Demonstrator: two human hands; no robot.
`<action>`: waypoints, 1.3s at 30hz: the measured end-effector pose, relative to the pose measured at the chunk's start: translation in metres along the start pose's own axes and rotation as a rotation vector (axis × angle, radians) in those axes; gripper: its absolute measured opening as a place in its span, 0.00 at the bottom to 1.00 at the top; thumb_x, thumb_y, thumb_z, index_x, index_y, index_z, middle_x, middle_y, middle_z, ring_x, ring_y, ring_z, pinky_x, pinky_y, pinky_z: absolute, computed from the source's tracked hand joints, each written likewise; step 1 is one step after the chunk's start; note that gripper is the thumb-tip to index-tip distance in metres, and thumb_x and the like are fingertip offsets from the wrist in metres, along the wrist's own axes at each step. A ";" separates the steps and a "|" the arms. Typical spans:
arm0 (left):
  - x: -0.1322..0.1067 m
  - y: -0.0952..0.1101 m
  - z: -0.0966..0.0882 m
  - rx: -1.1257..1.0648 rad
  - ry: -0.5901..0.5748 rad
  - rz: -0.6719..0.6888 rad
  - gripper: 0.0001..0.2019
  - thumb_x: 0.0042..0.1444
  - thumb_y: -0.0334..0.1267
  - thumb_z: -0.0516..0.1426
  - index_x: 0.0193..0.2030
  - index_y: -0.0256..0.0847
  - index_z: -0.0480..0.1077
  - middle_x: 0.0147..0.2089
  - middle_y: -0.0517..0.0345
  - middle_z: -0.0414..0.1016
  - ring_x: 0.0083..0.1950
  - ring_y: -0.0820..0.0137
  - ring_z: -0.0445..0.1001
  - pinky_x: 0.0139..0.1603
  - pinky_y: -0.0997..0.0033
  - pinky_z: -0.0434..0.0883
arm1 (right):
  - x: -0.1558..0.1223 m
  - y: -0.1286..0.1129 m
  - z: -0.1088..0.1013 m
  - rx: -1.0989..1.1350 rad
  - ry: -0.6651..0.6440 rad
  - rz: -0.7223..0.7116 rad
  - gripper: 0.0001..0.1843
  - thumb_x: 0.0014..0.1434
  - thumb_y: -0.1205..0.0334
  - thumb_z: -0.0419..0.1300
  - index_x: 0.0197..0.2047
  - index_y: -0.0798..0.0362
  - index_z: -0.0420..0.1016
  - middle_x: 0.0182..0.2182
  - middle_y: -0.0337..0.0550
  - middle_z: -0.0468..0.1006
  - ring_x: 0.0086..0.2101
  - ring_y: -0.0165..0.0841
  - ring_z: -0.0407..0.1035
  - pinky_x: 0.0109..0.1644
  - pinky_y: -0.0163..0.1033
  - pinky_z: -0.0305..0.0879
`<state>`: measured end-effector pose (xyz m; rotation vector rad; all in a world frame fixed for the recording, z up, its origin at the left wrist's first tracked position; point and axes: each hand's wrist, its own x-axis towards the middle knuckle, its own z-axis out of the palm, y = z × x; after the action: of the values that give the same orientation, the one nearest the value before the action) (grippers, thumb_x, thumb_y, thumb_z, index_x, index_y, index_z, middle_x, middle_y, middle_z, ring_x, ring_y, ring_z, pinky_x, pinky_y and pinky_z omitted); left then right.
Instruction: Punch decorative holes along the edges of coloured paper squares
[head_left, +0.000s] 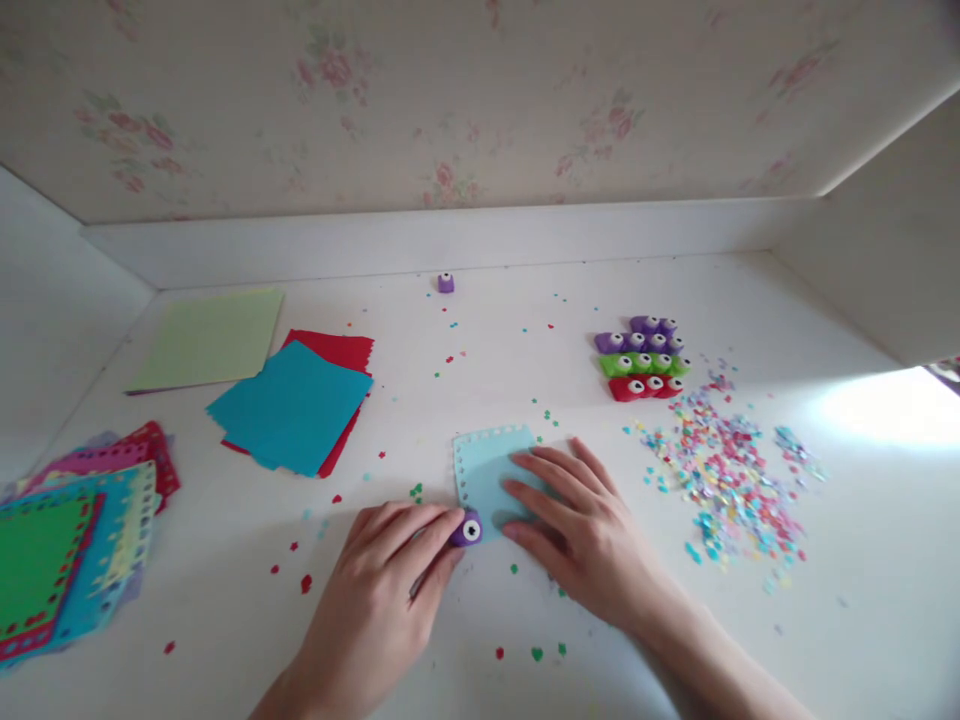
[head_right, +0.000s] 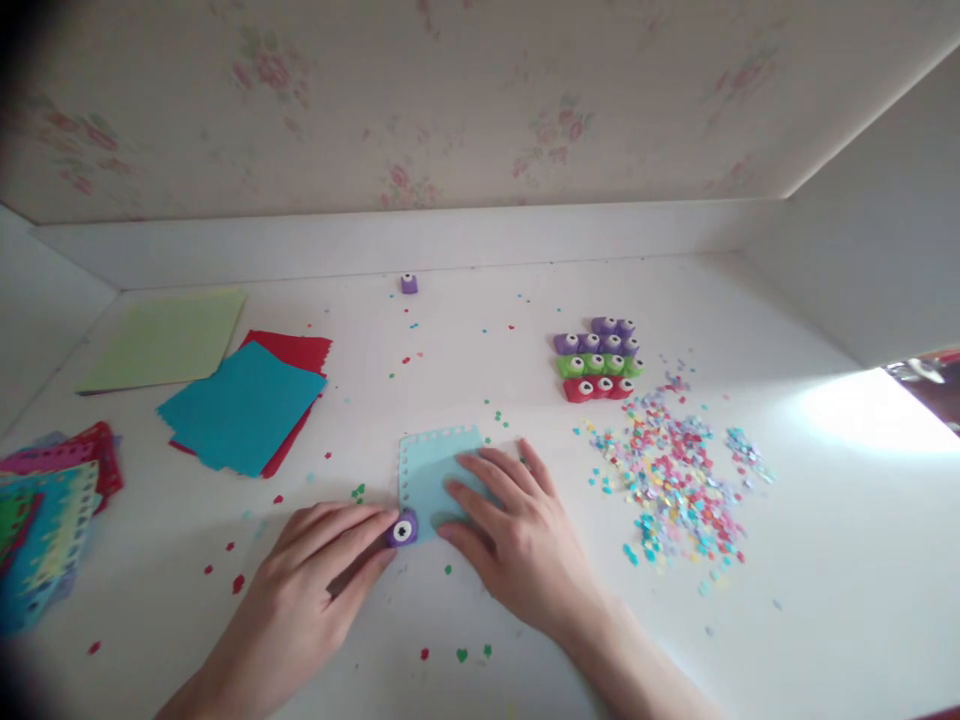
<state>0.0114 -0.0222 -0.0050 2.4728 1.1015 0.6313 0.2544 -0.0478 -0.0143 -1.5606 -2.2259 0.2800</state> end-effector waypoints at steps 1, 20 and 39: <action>0.001 0.000 0.000 -0.001 -0.007 0.001 0.14 0.63 0.34 0.57 0.55 0.45 0.71 0.49 0.55 0.79 0.48 0.63 0.76 0.50 0.59 0.74 | 0.001 0.000 0.001 0.003 0.005 0.006 0.16 0.64 0.53 0.60 0.54 0.44 0.76 0.56 0.43 0.75 0.57 0.45 0.66 0.66 0.64 0.52; 0.002 -0.008 0.002 0.016 -0.012 0.007 0.14 0.61 0.34 0.57 0.53 0.47 0.73 0.45 0.55 0.81 0.44 0.62 0.78 0.45 0.60 0.77 | 0.000 0.003 0.005 0.032 0.015 0.011 0.19 0.60 0.55 0.63 0.55 0.42 0.75 0.55 0.42 0.76 0.57 0.47 0.67 0.66 0.64 0.54; 0.027 0.015 0.004 0.000 -0.027 -0.246 0.09 0.63 0.43 0.56 0.34 0.47 0.76 0.38 0.56 0.75 0.41 0.63 0.74 0.43 0.58 0.71 | -0.001 0.000 0.001 0.033 0.033 -0.001 0.16 0.63 0.52 0.60 0.53 0.43 0.75 0.55 0.44 0.76 0.56 0.44 0.67 0.65 0.63 0.53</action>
<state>0.0386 -0.0123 0.0058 2.2882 1.3658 0.5219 0.2542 -0.0493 -0.0151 -1.5356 -2.1861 0.2875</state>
